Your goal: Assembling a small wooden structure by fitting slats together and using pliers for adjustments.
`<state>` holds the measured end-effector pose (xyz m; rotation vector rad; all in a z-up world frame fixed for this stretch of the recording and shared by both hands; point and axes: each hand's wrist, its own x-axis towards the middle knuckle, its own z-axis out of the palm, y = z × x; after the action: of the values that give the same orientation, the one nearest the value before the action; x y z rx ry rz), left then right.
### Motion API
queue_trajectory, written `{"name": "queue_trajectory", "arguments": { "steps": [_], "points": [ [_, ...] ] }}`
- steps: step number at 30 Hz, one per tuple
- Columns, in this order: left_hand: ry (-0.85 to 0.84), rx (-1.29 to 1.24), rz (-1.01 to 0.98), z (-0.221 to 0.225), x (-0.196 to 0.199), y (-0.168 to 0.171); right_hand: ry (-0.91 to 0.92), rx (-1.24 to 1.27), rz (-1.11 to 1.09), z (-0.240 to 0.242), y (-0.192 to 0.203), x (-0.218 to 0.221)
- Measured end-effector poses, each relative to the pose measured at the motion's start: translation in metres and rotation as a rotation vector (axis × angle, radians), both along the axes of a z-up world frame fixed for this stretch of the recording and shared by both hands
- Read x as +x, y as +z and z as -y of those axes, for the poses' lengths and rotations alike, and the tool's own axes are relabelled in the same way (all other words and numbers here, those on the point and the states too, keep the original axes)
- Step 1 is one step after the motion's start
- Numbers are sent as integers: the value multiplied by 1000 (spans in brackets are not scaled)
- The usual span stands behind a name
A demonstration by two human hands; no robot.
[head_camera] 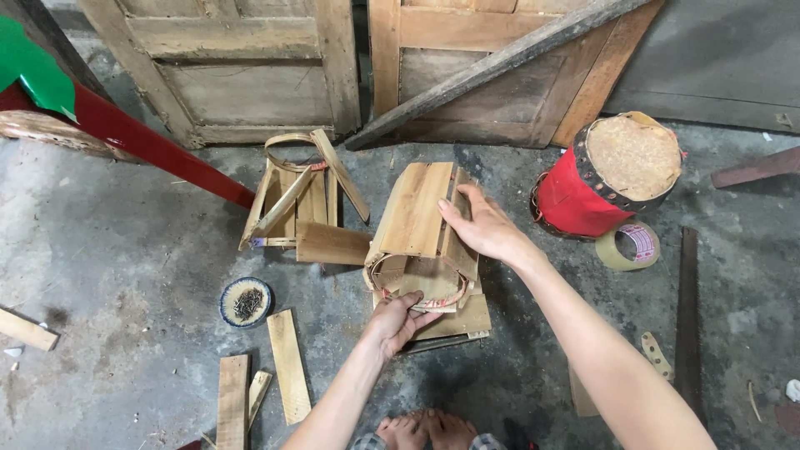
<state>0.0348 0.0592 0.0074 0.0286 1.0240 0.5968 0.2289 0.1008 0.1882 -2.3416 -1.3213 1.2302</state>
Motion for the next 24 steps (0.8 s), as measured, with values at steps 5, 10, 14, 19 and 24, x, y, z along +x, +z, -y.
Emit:
{"name": "queue_trajectory", "arguments": {
  "steps": [5,10,14,19,24],
  "points": [
    [-4,-1,3,0,-3,-19,-74,58,-26,0,-21,14],
    [-21,1,-1,-1,-11,-21,-193,189,-95,2,-48,34],
    [-58,24,-12,-5,-23,-39,-334,331,-266,9,-53,45],
    [-147,122,-31,-16,-36,-47,-362,446,-406,20,-73,50],
    [-243,209,29,-27,-51,-54,-385,407,-268,20,-94,54]
  ]
}}
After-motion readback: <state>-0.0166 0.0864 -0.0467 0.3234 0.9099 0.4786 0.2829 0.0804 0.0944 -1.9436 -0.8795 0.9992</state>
